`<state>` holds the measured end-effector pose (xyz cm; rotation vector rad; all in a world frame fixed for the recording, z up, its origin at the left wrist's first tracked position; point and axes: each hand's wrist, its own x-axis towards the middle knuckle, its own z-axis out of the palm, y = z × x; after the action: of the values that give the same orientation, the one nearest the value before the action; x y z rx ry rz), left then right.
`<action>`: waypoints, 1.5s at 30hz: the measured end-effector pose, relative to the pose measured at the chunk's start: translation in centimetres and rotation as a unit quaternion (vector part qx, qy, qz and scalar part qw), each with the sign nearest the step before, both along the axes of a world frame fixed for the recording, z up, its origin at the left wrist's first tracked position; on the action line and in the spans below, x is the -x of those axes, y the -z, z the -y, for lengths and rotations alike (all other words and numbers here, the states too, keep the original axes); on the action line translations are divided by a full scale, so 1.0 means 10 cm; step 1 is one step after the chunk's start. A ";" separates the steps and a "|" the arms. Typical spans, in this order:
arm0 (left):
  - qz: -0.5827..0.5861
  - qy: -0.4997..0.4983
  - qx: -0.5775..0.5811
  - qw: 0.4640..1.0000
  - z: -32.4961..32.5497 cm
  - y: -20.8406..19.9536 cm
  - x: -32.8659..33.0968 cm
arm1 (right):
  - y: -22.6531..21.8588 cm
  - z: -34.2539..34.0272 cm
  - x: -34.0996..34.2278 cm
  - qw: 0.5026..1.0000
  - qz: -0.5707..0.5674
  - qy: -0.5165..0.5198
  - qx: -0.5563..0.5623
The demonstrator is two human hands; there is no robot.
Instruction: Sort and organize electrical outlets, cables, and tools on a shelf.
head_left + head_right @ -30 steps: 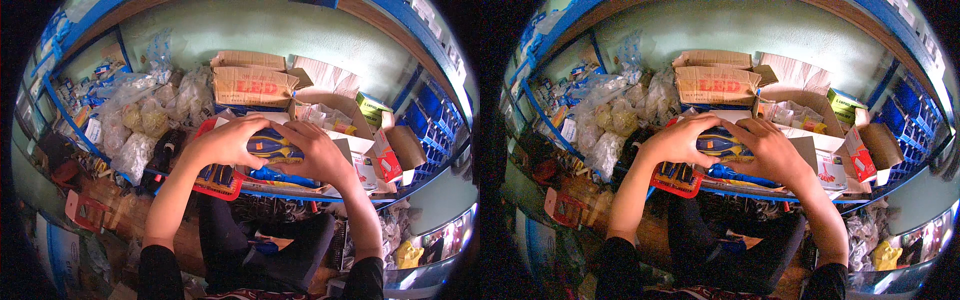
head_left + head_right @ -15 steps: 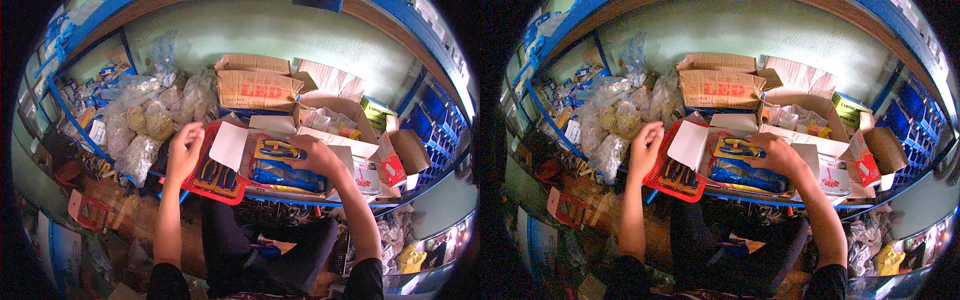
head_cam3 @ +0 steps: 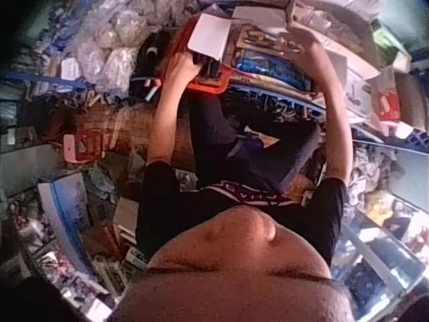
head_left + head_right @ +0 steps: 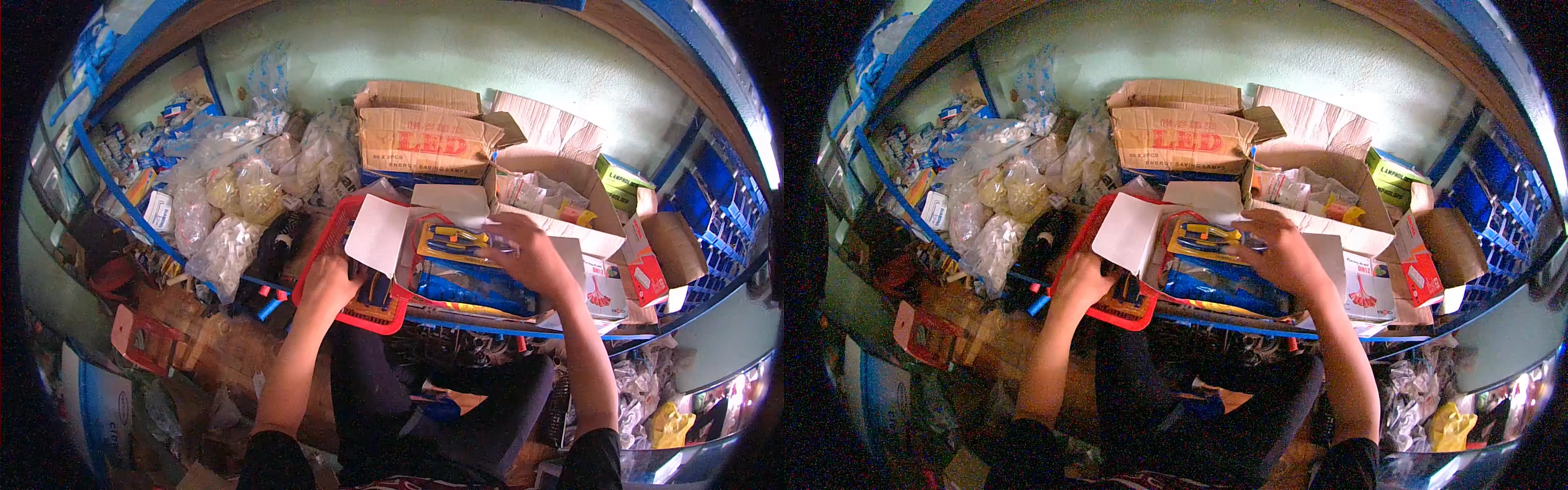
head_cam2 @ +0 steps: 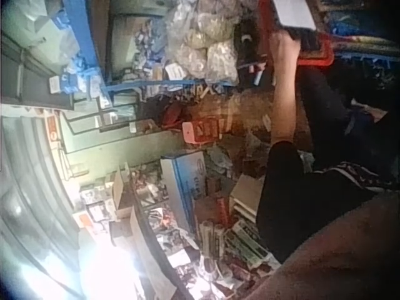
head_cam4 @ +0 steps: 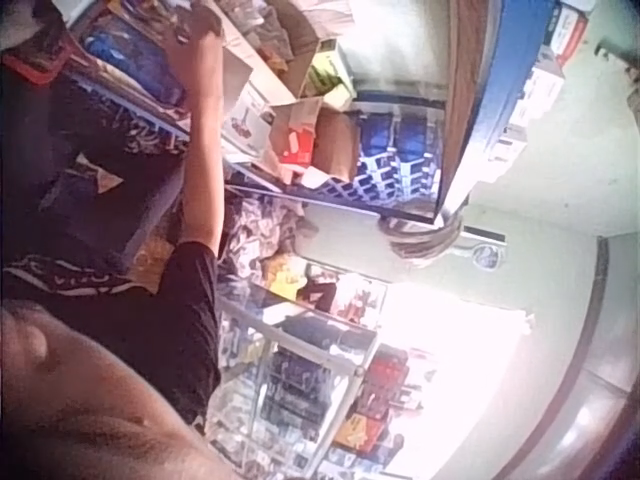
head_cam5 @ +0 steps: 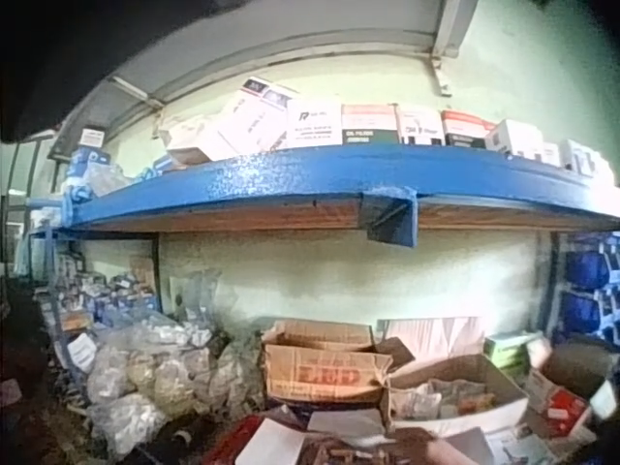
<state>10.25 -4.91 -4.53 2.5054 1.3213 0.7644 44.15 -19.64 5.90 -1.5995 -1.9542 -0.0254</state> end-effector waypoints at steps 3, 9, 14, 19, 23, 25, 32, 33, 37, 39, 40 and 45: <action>-0.025 0.003 0.015 1.000 0.00 -0.03 -0.03 | -0.12 0.18 0.02 0.998 -0.060 0.020 -0.026; 0.049 0.016 0.050 0.997 0.05 -0.12 -0.02 | -0.36 0.65 0.12 0.986 -0.140 0.049 -0.083; 0.047 -0.013 0.102 0.994 0.13 -0.44 -0.03 | -0.31 0.91 0.08 0.982 -0.153 0.062 -0.092; 0.077 -0.053 0.017 0.995 0.14 -0.67 0.07 | -0.26 1.04 0.06 0.972 -0.189 0.089 -0.106; 0.058 -0.128 -0.011 0.990 0.14 -0.95 0.27 | -0.22 1.13 0.01 0.966 -0.202 0.109 -0.116; 0.078 -0.174 -0.023 0.981 0.19 -1.18 0.31 | -0.18 1.16 -0.05 0.959 -0.225 0.115 -0.127; 0.275 0.065 0.050 0.958 -0.12 -1.67 0.52 | -0.06 1.26 -0.18 0.936 -0.284 0.138 -0.159; 0.276 0.067 0.050 0.958 -0.09 -1.70 0.46 | -0.04 1.27 -0.20 0.933 -0.294 0.140 -0.155; 0.138 0.296 0.067 0.943 0.08 -1.67 -0.24 | 0.03 1.23 -0.17 0.939 -0.276 0.155 -0.135; 0.092 0.362 0.116 0.920 0.24 -1.64 -0.56 | -0.02 1.23 -0.08 0.936 -0.275 0.171 -0.138; 0.043 0.383 0.094 0.918 0.25 -1.57 -0.66 | -0.04 1.23 -0.06 0.936 -0.274 0.171 -0.139; -0.011 0.452 0.094 0.887 0.35 -1.26 -1.02 | 0.02 1.26 -0.07 0.950 -0.226 0.160 -0.145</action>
<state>20.49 -8.38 8.04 2.5388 0.1053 0.3517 44.86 -32.29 5.72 -1.5431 -1.2689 -0.0671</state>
